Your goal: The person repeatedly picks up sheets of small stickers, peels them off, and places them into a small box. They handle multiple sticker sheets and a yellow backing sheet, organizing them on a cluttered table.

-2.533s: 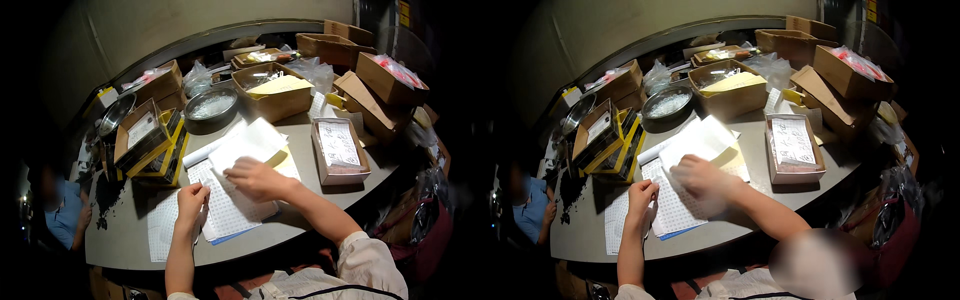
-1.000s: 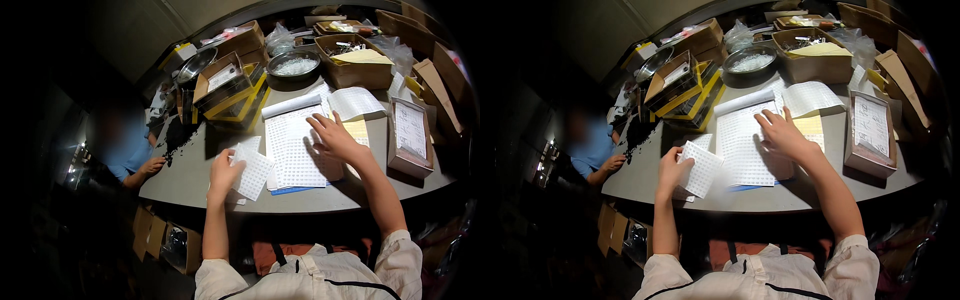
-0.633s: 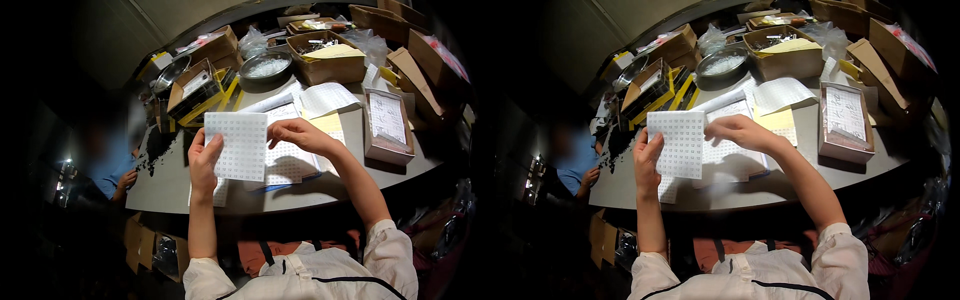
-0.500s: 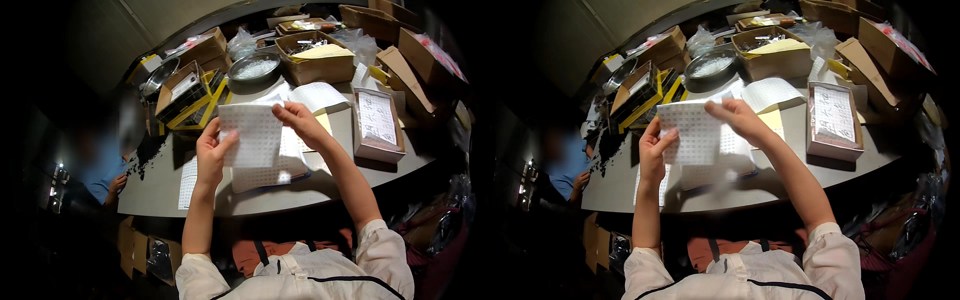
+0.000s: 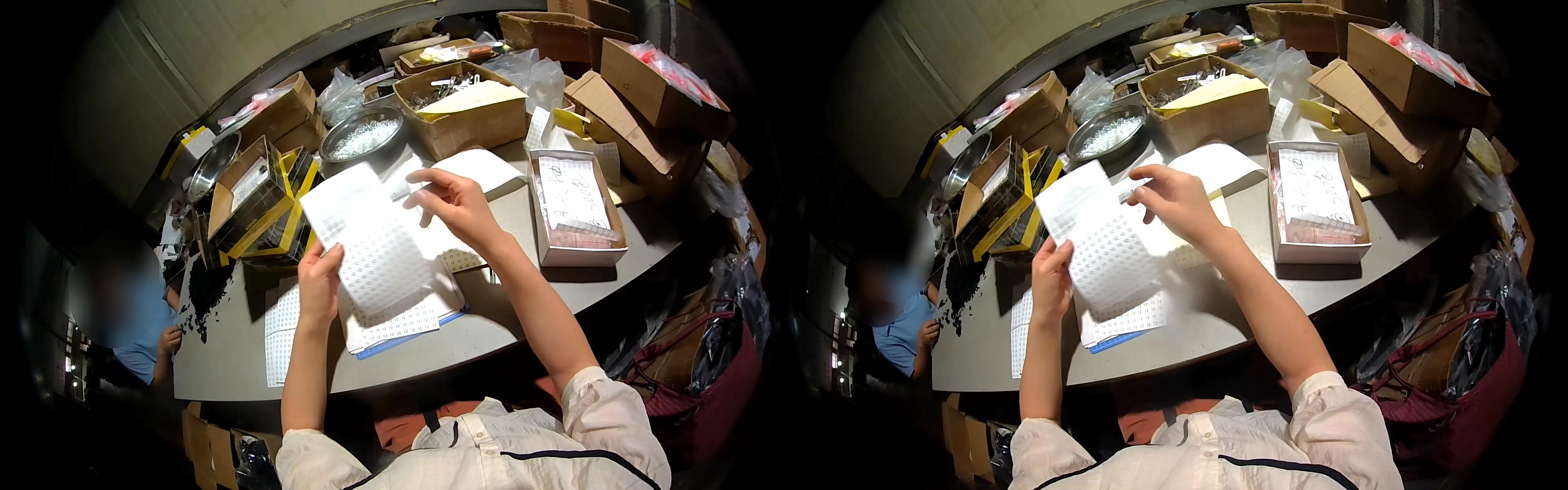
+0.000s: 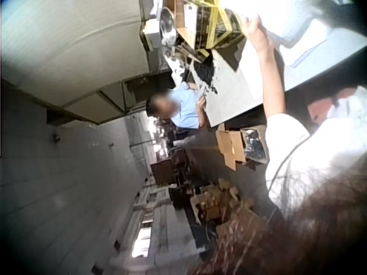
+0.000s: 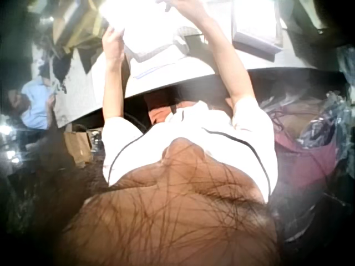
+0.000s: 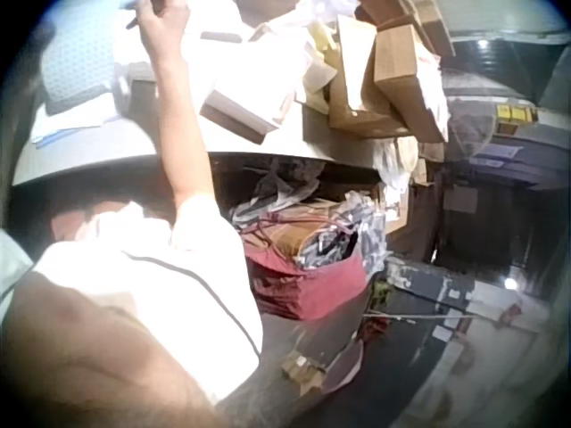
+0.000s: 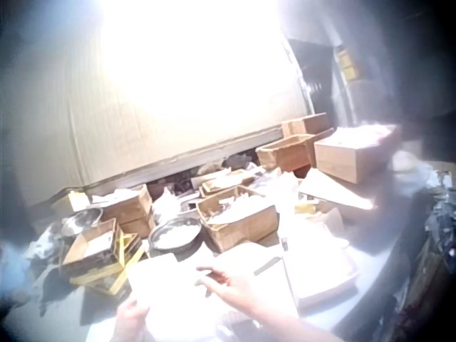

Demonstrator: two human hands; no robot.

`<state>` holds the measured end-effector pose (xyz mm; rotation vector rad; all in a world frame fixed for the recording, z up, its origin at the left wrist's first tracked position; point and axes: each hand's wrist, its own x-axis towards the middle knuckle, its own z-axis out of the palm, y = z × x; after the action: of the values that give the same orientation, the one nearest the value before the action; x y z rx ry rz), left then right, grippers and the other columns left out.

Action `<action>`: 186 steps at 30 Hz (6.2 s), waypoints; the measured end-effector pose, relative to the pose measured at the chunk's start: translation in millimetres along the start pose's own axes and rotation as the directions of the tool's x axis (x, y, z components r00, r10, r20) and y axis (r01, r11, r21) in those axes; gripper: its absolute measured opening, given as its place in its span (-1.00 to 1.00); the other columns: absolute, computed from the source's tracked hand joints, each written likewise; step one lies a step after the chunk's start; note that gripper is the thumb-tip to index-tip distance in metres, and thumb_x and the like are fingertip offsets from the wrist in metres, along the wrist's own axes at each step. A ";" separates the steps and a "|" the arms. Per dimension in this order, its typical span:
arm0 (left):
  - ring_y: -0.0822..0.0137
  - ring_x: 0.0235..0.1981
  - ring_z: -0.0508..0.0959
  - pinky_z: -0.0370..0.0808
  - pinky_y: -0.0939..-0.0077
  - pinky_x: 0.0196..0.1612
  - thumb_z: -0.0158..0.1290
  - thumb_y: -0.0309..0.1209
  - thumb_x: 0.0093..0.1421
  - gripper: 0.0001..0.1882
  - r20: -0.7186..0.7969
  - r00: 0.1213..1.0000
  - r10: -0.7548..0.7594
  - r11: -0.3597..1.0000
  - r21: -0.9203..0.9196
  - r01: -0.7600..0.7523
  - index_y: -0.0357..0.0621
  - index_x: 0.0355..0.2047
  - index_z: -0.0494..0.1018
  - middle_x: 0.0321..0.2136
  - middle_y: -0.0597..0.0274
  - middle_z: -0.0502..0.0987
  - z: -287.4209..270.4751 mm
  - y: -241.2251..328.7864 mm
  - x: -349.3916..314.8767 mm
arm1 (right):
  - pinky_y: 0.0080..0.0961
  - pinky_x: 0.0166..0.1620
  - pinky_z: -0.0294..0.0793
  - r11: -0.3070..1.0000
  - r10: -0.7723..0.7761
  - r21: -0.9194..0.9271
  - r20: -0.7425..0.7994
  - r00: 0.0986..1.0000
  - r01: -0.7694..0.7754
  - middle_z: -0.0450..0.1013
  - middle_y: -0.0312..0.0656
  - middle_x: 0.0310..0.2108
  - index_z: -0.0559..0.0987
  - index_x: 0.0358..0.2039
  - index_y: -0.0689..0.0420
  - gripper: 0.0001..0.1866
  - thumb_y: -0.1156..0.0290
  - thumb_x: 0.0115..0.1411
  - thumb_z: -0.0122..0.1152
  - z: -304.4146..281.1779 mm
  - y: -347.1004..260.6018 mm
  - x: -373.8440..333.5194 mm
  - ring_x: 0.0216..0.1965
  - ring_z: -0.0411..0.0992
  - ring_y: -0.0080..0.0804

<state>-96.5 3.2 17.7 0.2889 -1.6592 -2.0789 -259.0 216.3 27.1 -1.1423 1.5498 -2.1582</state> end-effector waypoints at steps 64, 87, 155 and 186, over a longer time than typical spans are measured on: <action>0.55 -0.60 0.24 0.20 0.47 -0.52 -0.10 -0.40 0.14 -0.76 -0.105 0.973 -0.204 0.972 0.098 0.214 -0.18 -0.65 0.31 -0.66 0.43 0.24 -56.1 -30.5 12.7 | -0.55 -0.68 0.41 -0.129 -0.947 0.500 0.195 -0.256 0.856 0.38 -0.31 -0.70 0.43 -0.66 0.26 -0.80 0.86 -0.30 0.06 94.2 -172.8 -146.7 -0.70 0.40 -0.50; 0.43 -0.44 0.57 0.51 0.53 -0.34 -0.09 -0.35 0.30 -0.68 -0.066 0.995 -0.072 0.994 -0.081 0.067 -0.39 -0.27 0.56 -0.39 0.16 0.61 -56.0 -22.0 8.7 | -0.54 -0.63 0.47 -0.598 -0.801 0.156 -0.131 -0.583 0.786 0.38 -0.26 -0.74 0.45 -0.69 0.27 -0.84 0.82 -0.17 0.05 110.3 -187.4 -140.9 -0.74 0.40 -0.52; 0.29 -0.30 0.68 0.63 0.45 -0.20 0.08 -0.42 0.20 -0.82 0.235 0.921 -0.311 0.941 0.212 0.264 -0.30 -0.28 0.52 -0.28 -0.05 0.67 -17.0 -17.0 -13.4 | -0.69 -0.19 0.44 0.999 -0.047 0.004 -0.101 0.994 0.048 0.55 -0.34 -0.34 0.58 -0.12 0.26 -0.78 0.36 0.35 0.22 11.9 57.1 4.6 -0.30 0.46 -0.70; 0.47 -0.41 0.56 0.46 0.62 -0.29 0.13 -0.41 0.17 -0.79 0.174 0.952 -0.252 0.941 0.273 0.199 -0.30 -0.26 0.61 -0.37 0.23 0.64 -19.9 -17.2 -15.0 | -0.71 -0.25 0.42 0.998 -0.034 -0.054 -0.040 0.999 0.031 0.53 -0.36 -0.39 0.58 -0.16 0.30 -0.80 0.41 0.33 0.25 20.6 51.1 -5.6 -0.34 0.44 -0.72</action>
<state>-78.6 -4.0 -5.6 0.3727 -2.1119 -2.1187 -252.5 184.8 -18.0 -1.1544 1.6261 -2.1865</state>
